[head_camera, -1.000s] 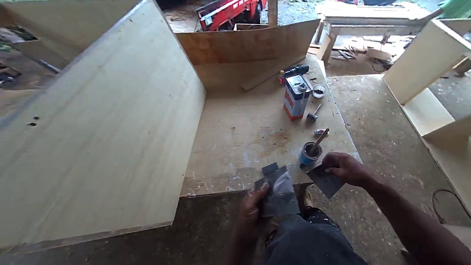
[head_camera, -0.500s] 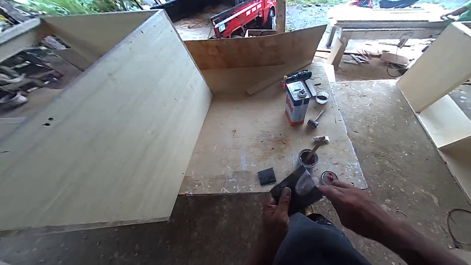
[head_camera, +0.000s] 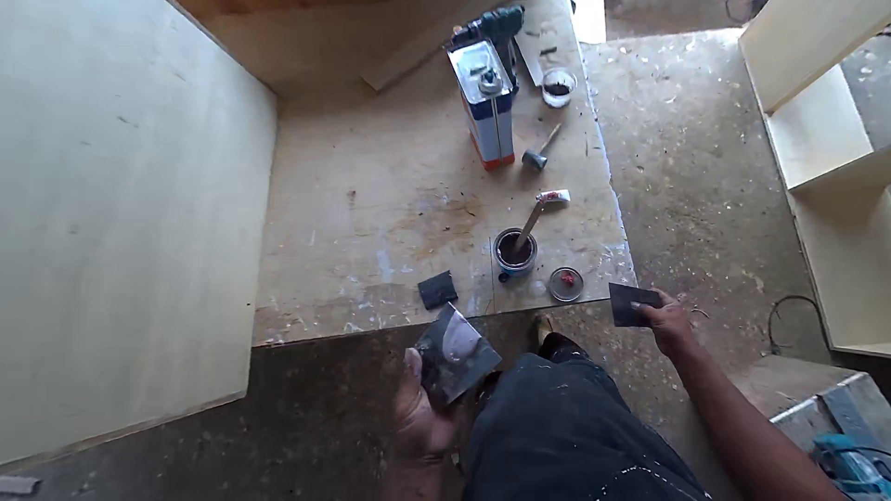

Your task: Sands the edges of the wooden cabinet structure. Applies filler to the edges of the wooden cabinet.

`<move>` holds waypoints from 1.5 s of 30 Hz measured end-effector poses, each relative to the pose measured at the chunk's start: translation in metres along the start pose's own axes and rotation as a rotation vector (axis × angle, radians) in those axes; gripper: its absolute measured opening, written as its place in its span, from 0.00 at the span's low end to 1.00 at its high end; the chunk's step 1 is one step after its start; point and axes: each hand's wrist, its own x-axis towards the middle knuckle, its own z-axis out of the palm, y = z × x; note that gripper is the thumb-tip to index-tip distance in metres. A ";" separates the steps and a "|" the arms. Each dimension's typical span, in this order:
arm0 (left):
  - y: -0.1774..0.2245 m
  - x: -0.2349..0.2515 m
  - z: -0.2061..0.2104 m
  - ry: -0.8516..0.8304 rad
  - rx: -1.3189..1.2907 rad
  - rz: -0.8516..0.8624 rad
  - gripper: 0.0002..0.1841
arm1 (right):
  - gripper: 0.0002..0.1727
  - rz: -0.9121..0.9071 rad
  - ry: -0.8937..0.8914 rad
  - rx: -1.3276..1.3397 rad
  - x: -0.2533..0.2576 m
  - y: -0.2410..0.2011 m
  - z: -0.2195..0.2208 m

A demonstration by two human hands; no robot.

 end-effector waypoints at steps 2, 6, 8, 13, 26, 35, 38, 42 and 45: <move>-0.012 0.004 0.001 0.094 0.059 -0.019 0.24 | 0.15 -0.233 -0.090 -0.596 0.008 0.012 0.005; -0.031 0.009 -0.004 0.215 0.128 -0.063 0.25 | 0.17 -0.553 -0.224 -1.011 0.035 0.027 0.029; -0.039 0.009 -0.007 0.247 0.150 -0.075 0.25 | 0.15 -0.532 -0.256 -1.069 0.047 0.024 0.039; -0.055 0.002 -0.017 0.349 0.161 -0.062 0.24 | 0.12 -0.511 -0.284 -1.155 0.069 0.022 0.055; -0.072 -0.010 -0.028 0.430 0.131 -0.074 0.23 | 0.10 -0.514 -0.278 -1.265 0.078 0.016 0.072; -0.072 -0.013 -0.032 0.453 0.143 -0.092 0.23 | 0.09 -0.360 -0.310 -1.337 0.077 0.010 0.083; -0.074 -0.012 -0.033 0.459 0.151 -0.099 0.23 | 0.09 -0.163 -0.325 -1.296 0.084 -0.001 0.088; -0.073 -0.011 -0.033 0.470 0.148 -0.117 0.24 | 0.10 -0.039 -0.455 -1.116 0.104 -0.002 0.080; -0.071 -0.012 -0.035 0.475 0.152 -0.102 0.24 | 0.10 -0.014 -0.406 -0.922 0.115 -0.006 0.069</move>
